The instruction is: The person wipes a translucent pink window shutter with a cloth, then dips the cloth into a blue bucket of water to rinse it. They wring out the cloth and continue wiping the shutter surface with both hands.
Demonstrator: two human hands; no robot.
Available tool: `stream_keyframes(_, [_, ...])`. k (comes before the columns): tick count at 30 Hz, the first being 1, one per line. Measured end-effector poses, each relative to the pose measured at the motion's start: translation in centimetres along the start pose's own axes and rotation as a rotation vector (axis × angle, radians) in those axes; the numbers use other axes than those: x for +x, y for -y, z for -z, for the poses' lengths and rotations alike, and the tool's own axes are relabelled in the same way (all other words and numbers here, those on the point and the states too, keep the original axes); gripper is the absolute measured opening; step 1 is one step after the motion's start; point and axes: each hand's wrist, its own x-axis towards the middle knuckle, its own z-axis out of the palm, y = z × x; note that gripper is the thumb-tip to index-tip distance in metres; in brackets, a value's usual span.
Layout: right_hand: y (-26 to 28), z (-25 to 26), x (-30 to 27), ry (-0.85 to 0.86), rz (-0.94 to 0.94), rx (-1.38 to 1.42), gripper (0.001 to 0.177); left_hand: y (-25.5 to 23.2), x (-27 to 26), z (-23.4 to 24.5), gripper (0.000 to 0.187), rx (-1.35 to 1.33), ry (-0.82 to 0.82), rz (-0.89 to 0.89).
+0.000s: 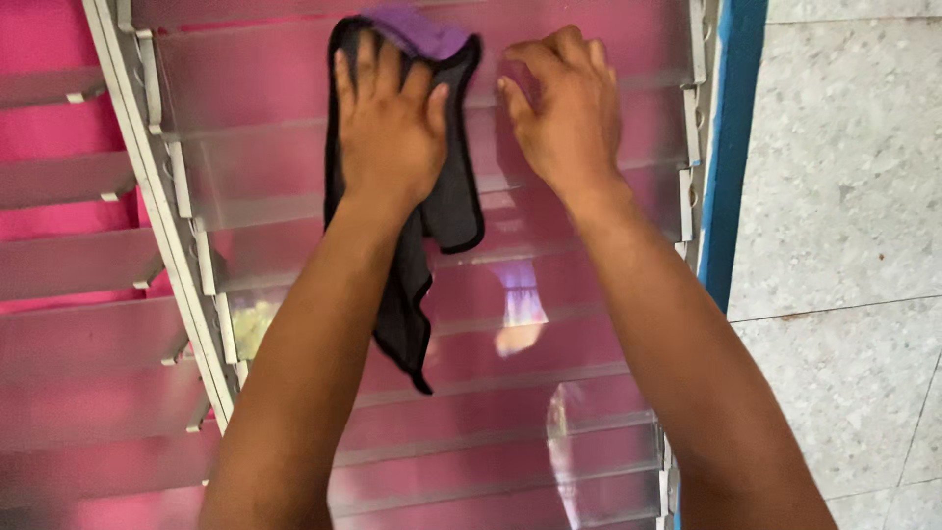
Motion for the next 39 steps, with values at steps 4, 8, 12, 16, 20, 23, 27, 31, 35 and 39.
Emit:
stream_keyframes(4, [0.1,-0.8,1.7,0.011,0.056,0.008,0.022,1.5,-1.2,1.5,0.038,0.032,0.023,-0.001])
stream_keyframes(8, [0.4,-0.9,2.4,0.05,0.131,-0.04,0.023,2.7,-1.8,2.5,0.038,0.049,0.047,0.018])
stream_keyframes(12, [0.4,-0.9,2.3,0.044,0.15,-0.037,0.012,3.4,-2.5,2.9,0.039,0.039,0.03,0.003])
stream_keyframes(16, [0.1,-0.7,2.4,0.027,0.193,-0.042,0.014,3.6,-2.5,2.9,0.038,0.042,0.045,0.01])
stream_keyframes(20, [0.0,-0.5,2.2,0.033,0.173,-0.011,0.013,3.4,-2.4,3.0,0.037,0.025,0.056,0.029])
stream_keyframes(23, [-0.2,-0.5,2.3,0.005,0.194,0.016,0.015,3.5,-2.4,3.0,0.038,0.006,0.04,0.023])
stream_keyframes(27, [-0.3,-0.5,2.2,0.013,0.166,0.007,0.015,3.6,-2.5,2.8,0.037,0.002,0.024,0.012])
stream_keyframes(31, [-0.5,-0.5,2.3,0.025,0.167,-0.022,0.011,3.6,-2.6,2.8,0.037,0.017,0.051,0.019])
stream_keyframes(35, [-0.6,-0.7,2.3,0.027,0.124,0.031,0.012,3.6,-2.5,2.9,0.038,0.013,0.058,0.024])
stream_keyframes(39, [-0.7,-1.2,2.5,-0.011,0.156,-0.016,0.011,3.6,-2.4,2.8,0.041,0.01,0.05,0.016])
